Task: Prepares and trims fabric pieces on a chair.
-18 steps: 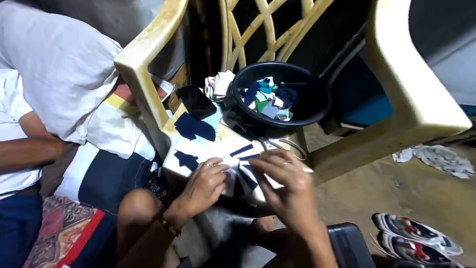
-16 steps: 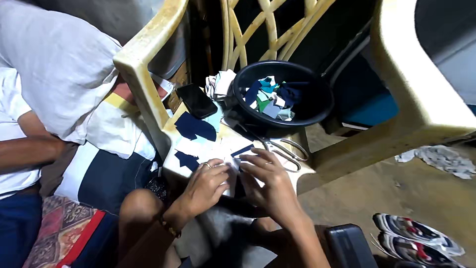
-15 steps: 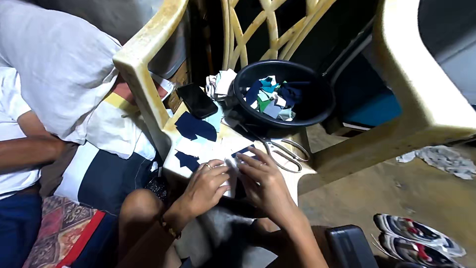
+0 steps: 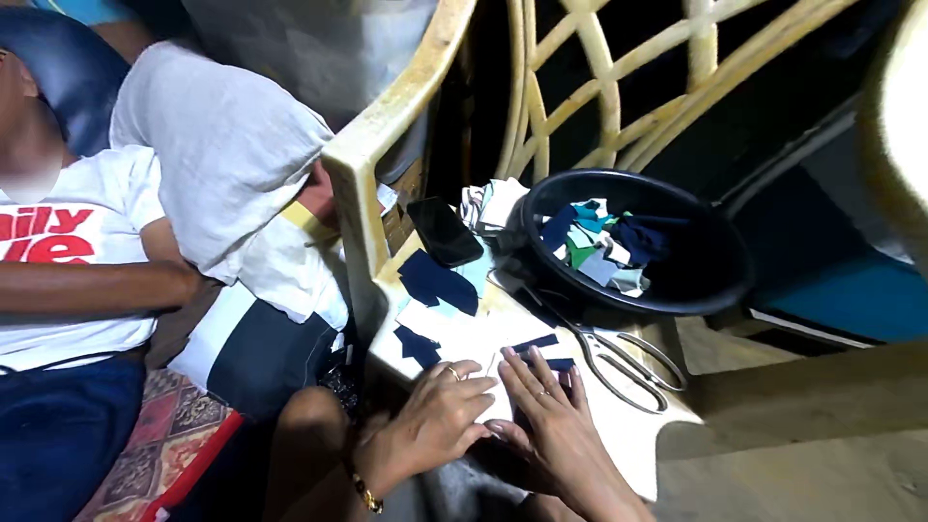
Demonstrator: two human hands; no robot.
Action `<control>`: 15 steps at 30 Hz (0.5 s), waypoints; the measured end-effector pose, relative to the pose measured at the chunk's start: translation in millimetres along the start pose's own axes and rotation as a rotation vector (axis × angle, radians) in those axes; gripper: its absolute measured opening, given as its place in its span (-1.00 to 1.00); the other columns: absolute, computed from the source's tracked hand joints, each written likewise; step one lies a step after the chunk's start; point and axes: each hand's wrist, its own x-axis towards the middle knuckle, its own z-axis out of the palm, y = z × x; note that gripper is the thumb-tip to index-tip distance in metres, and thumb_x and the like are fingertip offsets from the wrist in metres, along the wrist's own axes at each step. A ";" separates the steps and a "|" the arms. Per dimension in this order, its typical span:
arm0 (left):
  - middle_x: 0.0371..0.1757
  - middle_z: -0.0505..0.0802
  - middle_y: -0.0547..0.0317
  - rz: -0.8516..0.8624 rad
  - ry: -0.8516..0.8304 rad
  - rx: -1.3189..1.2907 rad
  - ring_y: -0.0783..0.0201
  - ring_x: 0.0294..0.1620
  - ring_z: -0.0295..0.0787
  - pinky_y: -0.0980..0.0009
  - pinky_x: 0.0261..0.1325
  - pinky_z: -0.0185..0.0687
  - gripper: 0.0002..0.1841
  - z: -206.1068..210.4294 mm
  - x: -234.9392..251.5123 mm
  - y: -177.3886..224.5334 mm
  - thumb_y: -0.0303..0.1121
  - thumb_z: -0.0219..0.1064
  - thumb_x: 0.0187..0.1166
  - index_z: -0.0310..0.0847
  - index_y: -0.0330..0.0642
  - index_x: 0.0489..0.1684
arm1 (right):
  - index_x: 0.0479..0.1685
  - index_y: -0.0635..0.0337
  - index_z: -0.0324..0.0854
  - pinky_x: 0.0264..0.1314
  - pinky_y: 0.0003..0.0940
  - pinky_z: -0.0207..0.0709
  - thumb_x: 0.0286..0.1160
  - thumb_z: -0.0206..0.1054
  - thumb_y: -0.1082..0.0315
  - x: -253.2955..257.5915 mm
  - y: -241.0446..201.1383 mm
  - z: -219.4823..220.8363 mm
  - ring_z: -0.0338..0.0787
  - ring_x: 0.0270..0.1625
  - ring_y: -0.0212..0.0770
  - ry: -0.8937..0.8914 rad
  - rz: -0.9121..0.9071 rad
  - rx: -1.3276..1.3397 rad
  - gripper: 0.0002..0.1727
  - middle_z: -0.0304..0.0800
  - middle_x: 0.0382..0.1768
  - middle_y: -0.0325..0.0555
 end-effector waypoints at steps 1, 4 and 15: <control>0.16 0.92 0.06 -0.018 0.033 0.000 -0.03 0.38 0.75 0.03 0.46 0.56 -0.80 -5.2 -2.4 -2.4 -0.31 0.52 0.39 0.89 -0.24 -0.18 | 0.54 0.16 0.62 0.54 0.71 0.02 0.52 -0.10 -0.48 -0.2 0.3 0.2 0.43 0.71 0.27 0.004 0.002 -0.012 -0.03 0.54 0.64 -0.04; 0.01 0.94 0.04 -0.214 0.250 0.050 -0.01 0.23 0.81 0.08 0.32 0.66 -0.86 -27.1 -4.8 -18.5 -0.37 0.50 0.40 0.90 -0.23 -0.26 | 0.57 0.17 0.59 0.54 0.70 0.01 0.49 -0.10 -0.51 -1.0 -0.4 -0.8 0.41 0.72 0.26 -0.011 0.013 -0.030 0.00 0.51 0.66 -0.04; -0.12 0.87 -0.03 -0.266 -0.043 0.072 -0.05 0.08 0.78 0.10 0.19 0.66 -0.93 -54.1 2.6 -42.7 -0.45 0.45 0.35 0.85 -0.22 -0.39 | 0.61 0.23 0.53 0.54 0.72 -0.01 0.24 0.06 -0.61 -1.4 -0.6 -5.2 0.36 0.74 0.29 -0.063 0.021 -0.007 0.15 0.44 0.71 0.01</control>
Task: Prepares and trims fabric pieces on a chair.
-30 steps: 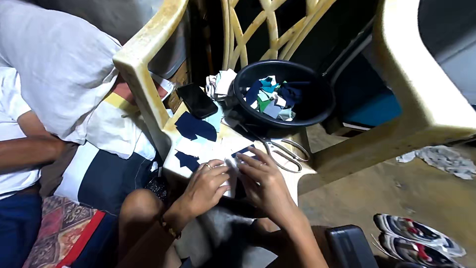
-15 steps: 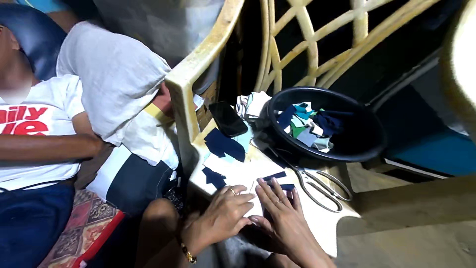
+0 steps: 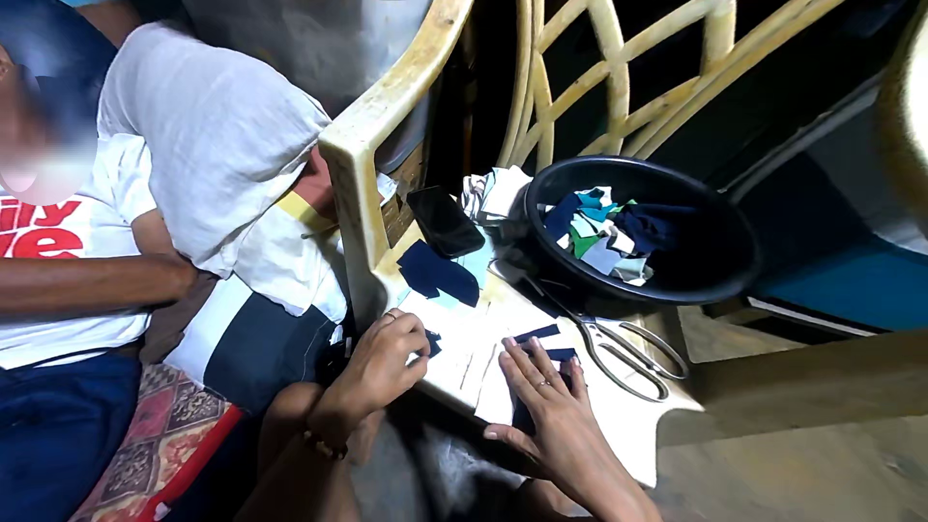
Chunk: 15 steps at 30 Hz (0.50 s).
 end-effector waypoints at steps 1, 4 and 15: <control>-0.12 0.87 -0.03 -0.001 0.020 0.008 -0.05 0.08 0.78 0.09 0.17 0.66 -0.93 2.8 -0.4 -0.7 -0.45 0.43 0.35 0.83 -0.21 -0.41 | 0.63 0.22 0.51 0.56 0.73 -0.05 0.22 0.07 -0.62 0.1 -0.3 -1.7 0.33 0.76 0.29 -0.018 0.007 0.012 0.17 0.42 0.72 -0.01; -0.04 0.86 -0.07 -0.133 0.065 -0.148 0.01 0.14 0.76 0.11 0.23 0.64 -0.89 2.6 -2.1 -1.5 -0.46 0.37 0.42 0.81 -0.30 -0.36 | 0.68 0.19 0.46 0.59 0.75 -0.18 0.21 0.06 -0.65 1.3 -1.0 -7.9 0.22 0.81 0.29 -0.072 0.037 0.083 0.20 0.35 0.76 -0.05; -0.28 0.80 0.44 -0.200 0.734 -0.752 0.64 -0.23 0.72 0.65 -0.12 0.68 -0.87 6.1 2.0 10.2 -0.63 0.24 0.39 0.67 -0.24 -0.36 | 0.35 0.48 0.62 0.46 -0.45 0.61 0.62 0.28 0.31 23.4 -46.5 -24.8 0.75 0.37 -0.35 0.267 0.086 0.951 -0.54 0.80 0.30 0.01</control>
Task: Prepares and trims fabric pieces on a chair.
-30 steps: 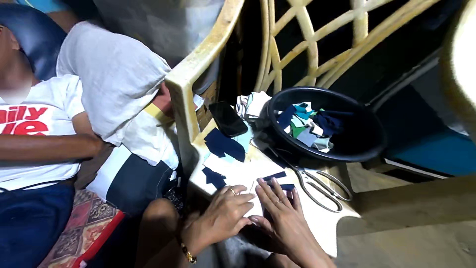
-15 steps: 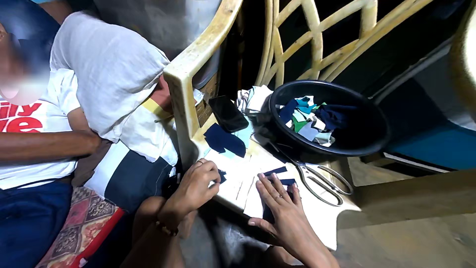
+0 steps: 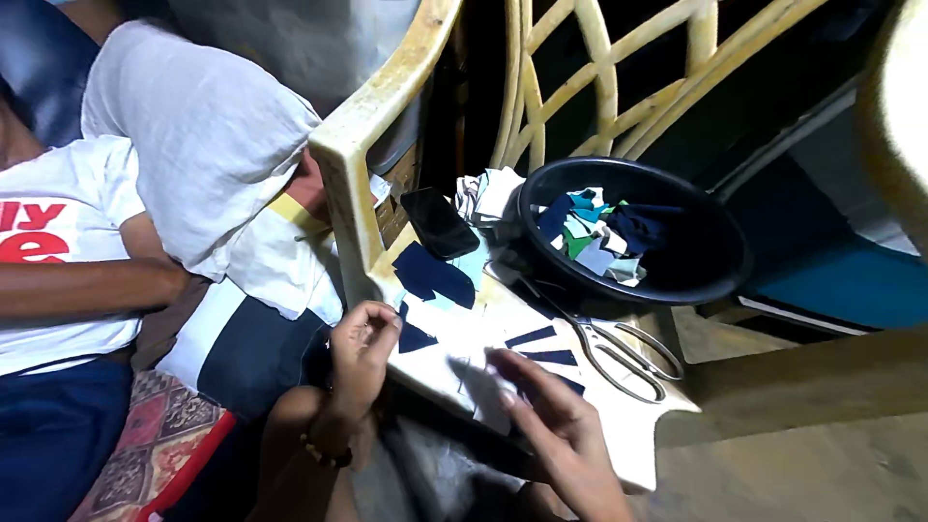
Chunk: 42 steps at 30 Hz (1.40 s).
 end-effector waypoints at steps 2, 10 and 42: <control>-0.24 0.82 0.34 0.069 -0.060 0.017 0.63 -0.19 0.73 0.64 -0.06 0.70 -0.92 4.3 -5.2 -3.0 -0.62 0.26 0.38 0.68 -0.33 -0.35 | 0.46 0.57 0.46 0.41 -0.44 0.67 0.65 0.22 0.37 9.7 -6.7 19.8 0.79 0.33 -0.33 -0.101 0.150 0.220 -0.49 0.77 0.34 0.03; 0.01 0.89 -0.02 0.198 -0.340 -0.018 0.40 0.04 0.85 0.51 0.14 0.79 -0.90 6.2 -23.0 -6.7 -0.55 0.37 0.47 0.79 -0.43 -0.27 | -0.06 0.41 0.73 -0.13 -0.46 0.83 0.48 0.25 0.68 37.7 -0.3 36.3 0.89 -0.34 -0.37 0.054 0.525 0.535 -0.81 0.91 -0.36 -0.17; -0.24 0.84 0.00 -0.027 -0.602 0.236 0.59 -0.34 0.67 0.80 -0.27 0.53 -0.92 34.5 -50.1 -2.0 -0.53 0.50 0.34 0.87 -0.36 -0.32 | -0.41 0.07 0.85 -0.12 -0.52 0.44 0.26 0.43 0.36 12.7 17.4 -15.4 0.65 -0.23 -0.49 0.073 0.232 -0.533 -0.91 0.79 -0.44 -0.38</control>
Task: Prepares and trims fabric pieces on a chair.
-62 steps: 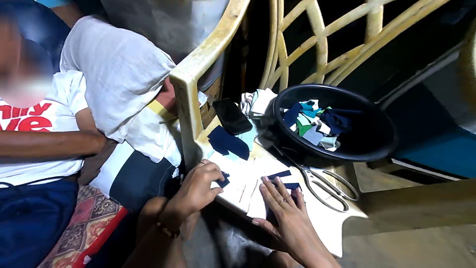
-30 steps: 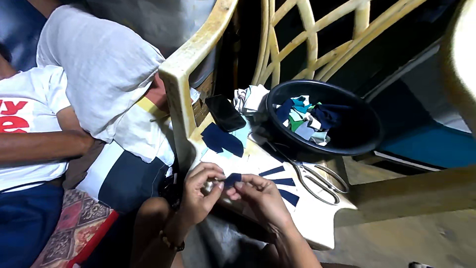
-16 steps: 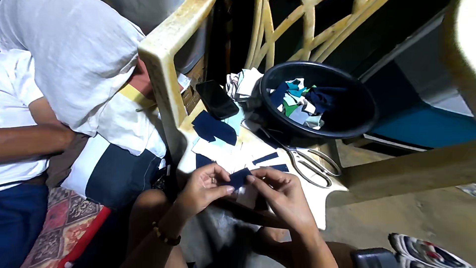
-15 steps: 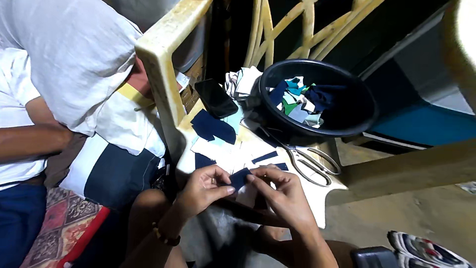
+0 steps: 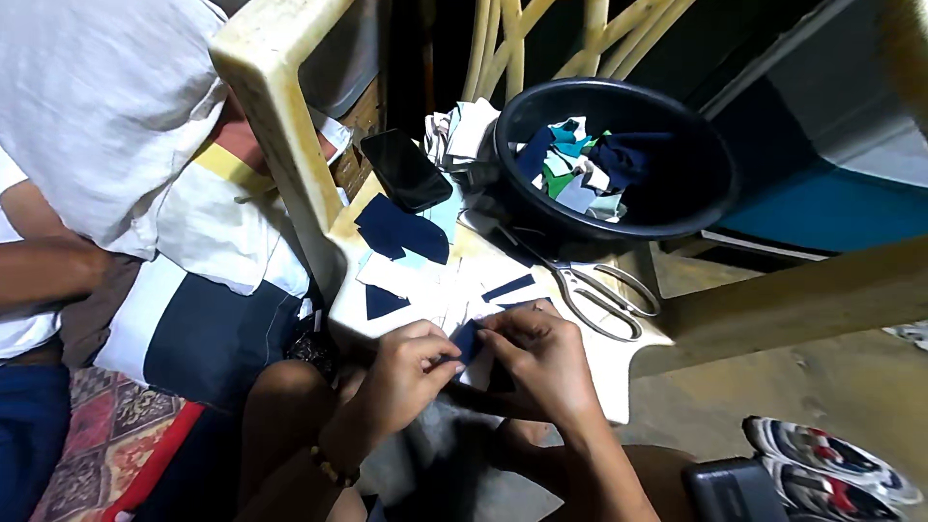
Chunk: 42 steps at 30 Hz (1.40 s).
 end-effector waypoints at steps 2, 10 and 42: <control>-0.26 0.84 0.00 0.010 0.004 0.017 0.59 -0.37 0.64 0.80 -0.30 0.50 -0.92 1.0 0.8 0.1 -0.53 0.50 0.33 0.87 -0.36 -0.34 | -0.41 0.08 0.85 -0.11 -0.50 0.44 0.26 0.44 0.36 0.5 1.8 0.2 0.65 -0.24 -0.48 -0.003 -0.001 0.005 -0.92 0.79 -0.44 -0.37; -0.23 0.86 -0.05 0.016 -0.002 0.050 0.54 -0.35 0.70 0.77 -0.29 0.56 -0.89 -2.2 1.7 0.3 -0.52 0.51 0.28 0.87 -0.37 -0.32 | -0.32 0.14 0.85 -0.09 -0.62 0.49 0.31 0.42 0.45 3.6 5.4 -4.0 0.68 -0.21 -0.54 -0.074 0.045 0.104 -0.91 0.82 -0.37 -0.32; -0.13 0.87 0.08 -0.067 -0.017 -0.184 0.62 -0.25 0.79 0.75 -0.19 0.73 -0.88 -5.3 2.2 7.0 -0.52 0.54 0.31 0.85 -0.37 -0.28 | -0.37 0.10 0.86 -0.23 -0.76 0.58 0.18 0.54 0.46 5.9 20.6 -32.7 0.70 -0.31 -0.65 -0.133 0.041 0.350 -0.92 0.80 -0.39 -0.43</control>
